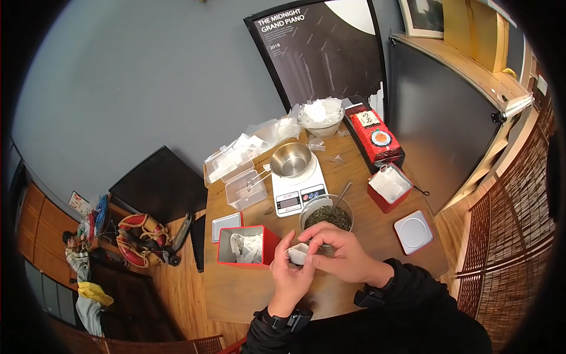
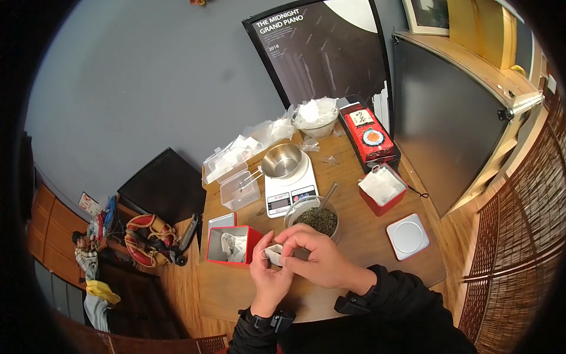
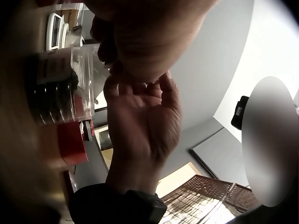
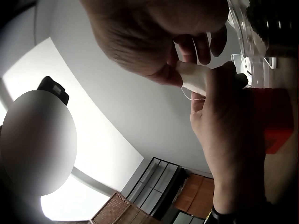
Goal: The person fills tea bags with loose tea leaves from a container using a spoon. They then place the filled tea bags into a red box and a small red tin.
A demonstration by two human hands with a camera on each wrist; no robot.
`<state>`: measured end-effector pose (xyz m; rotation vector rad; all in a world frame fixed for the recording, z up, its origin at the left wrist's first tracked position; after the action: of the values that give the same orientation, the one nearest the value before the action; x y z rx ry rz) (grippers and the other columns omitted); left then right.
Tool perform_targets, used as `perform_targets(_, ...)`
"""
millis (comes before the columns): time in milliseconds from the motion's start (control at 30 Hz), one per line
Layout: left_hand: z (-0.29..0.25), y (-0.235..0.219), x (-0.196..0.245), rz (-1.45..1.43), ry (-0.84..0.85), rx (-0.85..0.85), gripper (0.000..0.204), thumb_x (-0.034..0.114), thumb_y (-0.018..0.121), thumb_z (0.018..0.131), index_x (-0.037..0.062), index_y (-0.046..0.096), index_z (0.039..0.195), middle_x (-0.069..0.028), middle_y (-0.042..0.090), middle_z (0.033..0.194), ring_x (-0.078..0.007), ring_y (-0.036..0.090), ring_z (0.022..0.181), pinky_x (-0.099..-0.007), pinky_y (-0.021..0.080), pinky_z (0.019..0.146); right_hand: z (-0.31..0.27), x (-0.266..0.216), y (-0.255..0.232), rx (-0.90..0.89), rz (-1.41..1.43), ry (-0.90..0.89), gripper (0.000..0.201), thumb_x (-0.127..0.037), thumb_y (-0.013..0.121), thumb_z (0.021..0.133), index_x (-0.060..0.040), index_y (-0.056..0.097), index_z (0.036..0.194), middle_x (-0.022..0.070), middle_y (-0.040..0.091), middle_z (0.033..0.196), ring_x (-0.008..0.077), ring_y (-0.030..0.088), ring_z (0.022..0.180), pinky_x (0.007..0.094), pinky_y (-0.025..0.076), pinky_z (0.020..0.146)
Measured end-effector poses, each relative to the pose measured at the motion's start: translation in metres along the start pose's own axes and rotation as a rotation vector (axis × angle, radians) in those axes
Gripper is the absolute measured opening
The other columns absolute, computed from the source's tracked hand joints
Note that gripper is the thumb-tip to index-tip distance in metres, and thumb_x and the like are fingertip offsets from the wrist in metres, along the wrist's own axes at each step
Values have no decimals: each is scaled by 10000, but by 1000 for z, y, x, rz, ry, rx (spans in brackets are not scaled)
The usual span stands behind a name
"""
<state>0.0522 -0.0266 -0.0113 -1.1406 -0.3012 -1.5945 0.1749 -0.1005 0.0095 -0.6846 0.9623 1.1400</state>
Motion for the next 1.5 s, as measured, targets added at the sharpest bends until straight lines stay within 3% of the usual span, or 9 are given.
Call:
perform_targets(400,3,-5,-2,28,-7,-139,628,-18,706,733,17,521,1332,-175,669,1017,-259,696,836,-338,555,745,2,-13,2,-21,-207,-133,229,-117,756,794,-23,660,980,114,610,1091,273,599,1027,361,482,885)
perform_targets(500,4,-7,0,28,4,-190,618,-18,710,732,16,532,1323,-163,672,1025,-267,690,852,-345,553,759,1,-19,5,-35,-330,-180,218,-126,752,803,-15,656,965,117,607,991,286,598,919,371,486,798)
perform_targets(633,4,-8,8,-4,-91,-237,627,-11,731,720,6,538,1317,-163,667,1047,-277,686,877,-352,551,775,0,-12,9,-84,-290,-75,169,-129,713,846,-5,635,931,113,574,823,279,575,764,382,470,693)
perform_targets(700,3,-11,16,61,0,-171,666,-5,742,712,-13,513,1338,-170,658,1070,-271,671,904,-351,544,794,0,-12,10,-92,-300,-36,157,-130,698,864,-2,626,917,112,559,777,273,565,713,377,467,662)
perform_targets(767,-3,-12,15,93,38,-110,683,-5,742,709,-22,500,1348,-181,651,1084,-268,661,928,-352,539,810,-2,-2,8,-50,-181,121,169,-148,680,895,7,611,896,120,562,755,244,543,650,354,456,612)
perform_targets(967,-23,-17,-3,14,76,71,697,-30,719,709,-31,480,1363,-177,641,1137,-241,629,970,-323,515,817,-4,4,6,20,-63,223,210,-181,680,932,20,621,930,43,585,744,61,490,650,280,422,554)
perform_targets(1067,-27,-23,-13,-66,62,119,650,-52,703,714,-33,510,1334,-156,650,1133,-215,623,957,-298,503,793,-5,13,5,1,-38,261,217,-187,690,932,21,631,954,1,571,739,27,464,668,252,414,551)
perform_targets(1167,-25,-27,-15,-97,58,116,602,-66,692,721,-35,541,1302,-142,656,1126,-193,616,949,-285,496,784,-4,11,7,-42,-7,235,180,-157,695,933,-12,670,1038,-52,602,795,1,497,708,201,414,595)
perform_targets(1500,-27,-27,-20,-316,-119,63,371,-45,684,863,-24,587,1221,-127,640,1163,-175,627,1013,-292,505,874,-3,6,15,-220,-36,304,224,-145,695,931,-24,667,1118,-46,637,873,1,519,753,199,440,638)
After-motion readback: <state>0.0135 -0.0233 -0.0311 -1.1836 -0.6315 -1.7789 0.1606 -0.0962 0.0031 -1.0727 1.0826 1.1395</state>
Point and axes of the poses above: each hand's wrist, its own z-axis towards the middle knuckle, its own y-axis out of the palm, x = y × z, the point moved 7 cm from there along z, towards the middle knuckle
